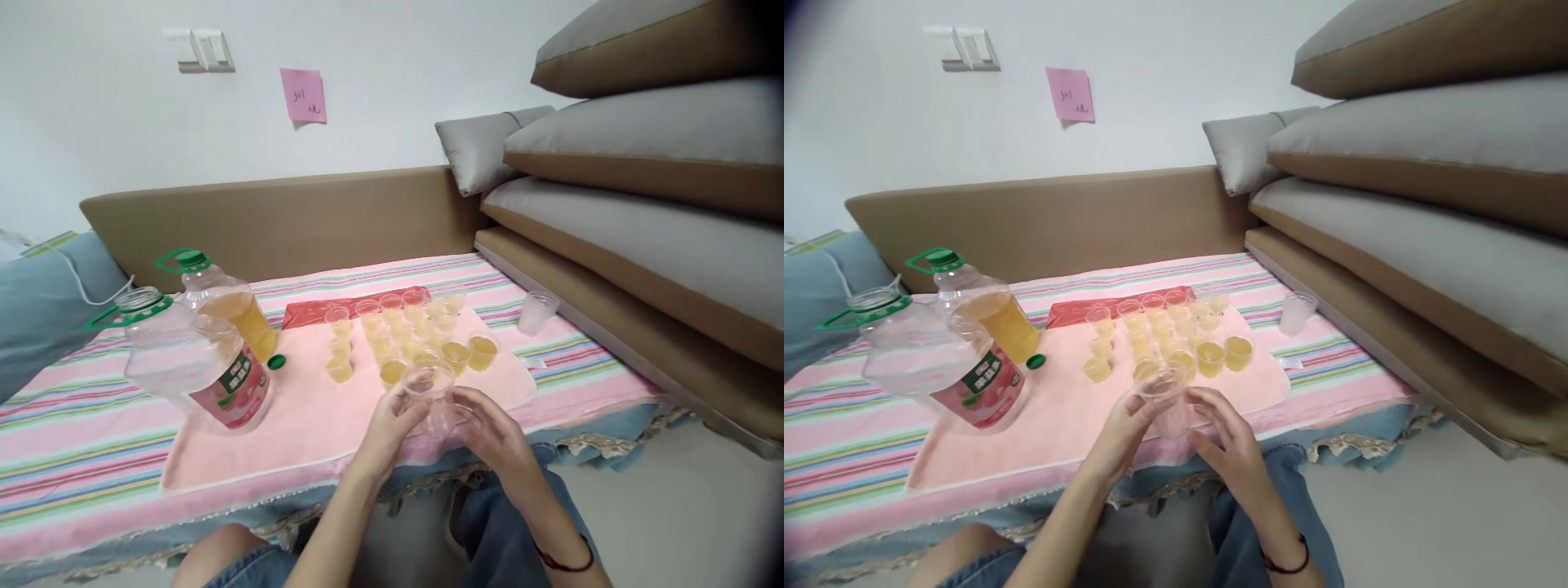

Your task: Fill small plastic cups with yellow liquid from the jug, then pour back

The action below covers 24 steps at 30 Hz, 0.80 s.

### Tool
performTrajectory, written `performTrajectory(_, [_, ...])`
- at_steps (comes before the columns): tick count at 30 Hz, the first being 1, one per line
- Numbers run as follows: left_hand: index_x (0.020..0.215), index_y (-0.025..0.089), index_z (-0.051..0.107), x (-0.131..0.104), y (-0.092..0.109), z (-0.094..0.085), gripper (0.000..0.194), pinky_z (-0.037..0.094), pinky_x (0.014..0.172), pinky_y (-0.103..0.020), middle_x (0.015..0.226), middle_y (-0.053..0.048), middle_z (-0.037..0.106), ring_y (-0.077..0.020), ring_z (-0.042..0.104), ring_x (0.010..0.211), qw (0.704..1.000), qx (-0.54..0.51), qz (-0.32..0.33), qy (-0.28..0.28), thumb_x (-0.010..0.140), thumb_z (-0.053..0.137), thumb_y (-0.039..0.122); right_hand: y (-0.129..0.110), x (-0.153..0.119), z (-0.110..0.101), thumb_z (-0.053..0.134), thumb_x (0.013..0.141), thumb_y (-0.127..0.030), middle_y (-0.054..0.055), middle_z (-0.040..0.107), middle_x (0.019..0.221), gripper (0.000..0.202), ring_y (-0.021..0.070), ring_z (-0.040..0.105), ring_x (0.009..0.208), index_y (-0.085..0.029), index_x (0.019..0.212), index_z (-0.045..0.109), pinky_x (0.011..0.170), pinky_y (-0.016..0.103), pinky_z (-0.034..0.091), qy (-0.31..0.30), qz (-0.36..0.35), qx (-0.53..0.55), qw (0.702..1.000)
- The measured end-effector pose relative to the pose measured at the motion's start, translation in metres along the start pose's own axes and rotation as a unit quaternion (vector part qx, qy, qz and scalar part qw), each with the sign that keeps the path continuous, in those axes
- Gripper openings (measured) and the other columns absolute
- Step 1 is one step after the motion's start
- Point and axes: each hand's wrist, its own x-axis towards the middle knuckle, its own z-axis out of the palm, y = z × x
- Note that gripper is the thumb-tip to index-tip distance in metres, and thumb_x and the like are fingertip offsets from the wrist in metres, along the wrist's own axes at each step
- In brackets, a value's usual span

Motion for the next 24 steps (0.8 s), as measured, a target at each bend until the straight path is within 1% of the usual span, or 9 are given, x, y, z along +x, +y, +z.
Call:
performTrajectory(4, [0.123, 0.026, 0.065, 0.007, -0.005, 0.018, 0.061, 0.040, 0.110, -0.044, 0.139, -0.011, 0.059, -0.0301, 0.048, 0.134, 0.999, -0.048, -0.003, 0.003, 0.070, 0.078, 0.051, -0.016, 0.014, -0.004, 0.080, 0.075, -0.040, 0.007, 0.066, 0.127, 0.052, 0.0266, 0.059, 0.121, -0.029, 0.123, 0.062, 0.106, 0.043, 0.045, 0.000, -0.012, -0.045, 0.999])
performTrajectory(8, [0.123, 0.026, 0.066, 0.015, 0.007, 0.033, 0.065, 0.039, 0.110, -0.046, 0.140, -0.011, 0.057, -0.0333, 0.047, 0.135, 0.999, -0.048, -0.015, -0.020, 0.065, 0.081, 0.052, -0.024, 0.021, -0.014, 0.079, 0.075, -0.037, 0.008, 0.067, 0.125, 0.050, 0.0257, 0.061, 0.117, -0.026, 0.121, 0.062, 0.103, 0.042, 0.047, -0.006, -0.014, -0.092, 0.996])
performTrajectory(11, [0.129, 0.023, 0.062, 0.023, 0.015, 0.048, 0.072, 0.039, 0.110, -0.047, 0.141, -0.014, 0.056, -0.0346, 0.048, 0.134, 0.998, -0.045, -0.013, -0.043, 0.067, 0.078, 0.056, -0.026, 0.026, -0.022, 0.078, 0.077, -0.036, 0.009, 0.068, 0.121, 0.045, 0.0260, 0.063, 0.115, -0.025, 0.118, 0.063, 0.102, 0.043, 0.048, -0.013, -0.018, -0.091, 0.996])
performTrajectory(13, [0.136, 0.024, 0.054, 0.028, 0.016, 0.055, 0.078, 0.039, 0.110, -0.047, 0.144, -0.015, 0.053, -0.0341, 0.047, 0.134, 0.999, -0.023, -0.011, -0.043, 0.069, 0.075, 0.059, -0.026, 0.035, -0.035, 0.080, 0.073, -0.037, 0.008, 0.070, 0.116, 0.044, 0.0281, 0.064, 0.111, -0.026, 0.113, 0.065, 0.097, 0.044, 0.052, 0.020, -0.024, -0.082, 0.996])
performTrajectory(15, [0.141, 0.026, 0.047, 0.029, 0.016, 0.054, 0.079, 0.038, 0.111, -0.048, 0.149, -0.014, 0.046, -0.0330, 0.044, 0.136, 0.999, 0.027, -0.002, -0.022, 0.073, 0.072, 0.058, -0.027, 0.050, -0.057, 0.083, 0.068, -0.040, 0.008, 0.071, 0.110, 0.046, 0.0294, 0.067, 0.105, -0.027, 0.108, 0.066, 0.089, 0.045, 0.056, 0.083, -0.035, -0.076, 0.993])
performTrajectory(17, [0.142, 0.029, 0.042, 0.027, 0.016, 0.043, 0.074, 0.040, 0.110, -0.048, 0.153, -0.012, 0.039, -0.0318, 0.045, 0.135, 0.996, 0.087, 0.027, 0.000, 0.077, 0.069, 0.054, -0.029, 0.072, -0.088, 0.083, 0.066, -0.043, 0.007, 0.070, 0.109, 0.047, 0.0277, 0.068, 0.102, -0.028, 0.106, 0.064, 0.087, 0.044, 0.057, 0.153, -0.056, -0.083, 0.983])
performTrajectory(20, [0.141, 0.043, 0.038, 0.020, 0.017, 0.011, 0.070, 0.050, 0.095, -0.045, 0.151, -0.005, 0.043, -0.0290, 0.058, 0.118, 0.980, 0.142, 0.135, 0.034, 0.079, 0.069, 0.046, -0.032, 0.117, -0.146, 0.085, 0.060, -0.050, 0.006, 0.069, 0.104, 0.053, 0.0245, 0.068, 0.096, -0.024, 0.100, 0.061, 0.089, 0.044, 0.055, 0.232, -0.097, -0.136, 0.958])
performTrajectory(22, [0.142, 0.045, 0.037, 0.014, 0.020, -0.016, 0.068, 0.055, 0.081, -0.043, 0.148, -0.005, 0.046, -0.0287, 0.064, 0.105, 0.963, 0.156, 0.185, 0.118, 0.080, 0.065, 0.050, -0.030, 0.148, -0.182, 0.086, 0.055, -0.052, 0.007, 0.070, 0.103, 0.057, 0.0250, 0.067, 0.099, -0.023, 0.096, 0.060, 0.094, 0.046, 0.052, 0.258, -0.110, -0.162, 0.946])
performTrajectory(24, [0.142, 0.042, 0.038, 0.009, 0.024, -0.045, 0.069, 0.055, 0.070, -0.041, 0.145, -0.007, 0.049, -0.0274, 0.066, 0.094, 0.951, 0.168, 0.196, 0.168, 0.079, 0.066, 0.051, -0.025, 0.177, -0.212, 0.088, 0.050, -0.052, 0.009, 0.070, 0.104, 0.059, 0.0271, 0.065, 0.103, -0.021, 0.092, 0.060, 0.097, 0.048, 0.049, 0.279, -0.113, -0.189, 0.935])
